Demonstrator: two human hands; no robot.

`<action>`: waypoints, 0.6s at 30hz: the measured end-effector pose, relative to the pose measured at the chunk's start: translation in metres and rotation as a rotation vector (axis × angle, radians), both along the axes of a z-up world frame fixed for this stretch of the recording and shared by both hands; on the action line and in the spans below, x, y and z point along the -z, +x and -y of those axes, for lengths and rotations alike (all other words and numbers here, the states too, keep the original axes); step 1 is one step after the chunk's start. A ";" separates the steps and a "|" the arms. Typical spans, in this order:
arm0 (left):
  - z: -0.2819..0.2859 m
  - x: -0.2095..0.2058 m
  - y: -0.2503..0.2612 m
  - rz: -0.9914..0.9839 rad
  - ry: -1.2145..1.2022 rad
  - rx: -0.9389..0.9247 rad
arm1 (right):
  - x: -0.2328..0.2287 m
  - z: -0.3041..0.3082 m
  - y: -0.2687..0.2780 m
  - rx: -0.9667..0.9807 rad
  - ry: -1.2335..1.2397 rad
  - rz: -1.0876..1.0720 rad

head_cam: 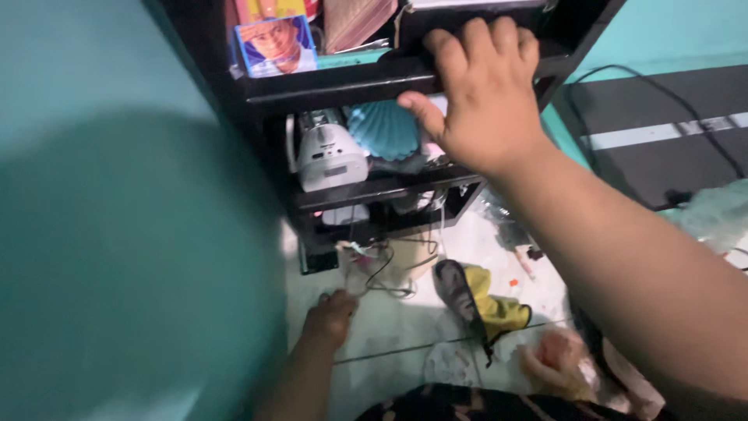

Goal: The person organizes items on a multi-tiered plastic shelf, placing boxes, containers, and small accessories into different sections and wiping a shelf with a cloth.

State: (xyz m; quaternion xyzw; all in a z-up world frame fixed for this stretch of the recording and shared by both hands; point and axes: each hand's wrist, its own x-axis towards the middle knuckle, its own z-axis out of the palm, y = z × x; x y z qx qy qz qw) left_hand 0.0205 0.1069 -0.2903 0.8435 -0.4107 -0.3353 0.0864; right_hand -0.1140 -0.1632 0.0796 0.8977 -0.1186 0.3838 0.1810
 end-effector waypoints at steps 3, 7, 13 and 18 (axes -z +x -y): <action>-0.011 0.043 0.004 0.076 -0.209 0.126 | -0.002 -0.003 0.000 -0.012 0.018 0.000; -0.012 0.058 0.003 0.059 -0.118 0.093 | -0.004 -0.007 0.004 0.024 0.012 0.011; 0.033 -0.104 -0.019 0.239 -1.367 -0.157 | -0.018 -0.017 0.006 0.060 0.049 0.035; 0.048 -0.327 -0.021 -0.009 -1.873 -0.235 | -0.025 -0.026 0.008 0.096 0.107 0.042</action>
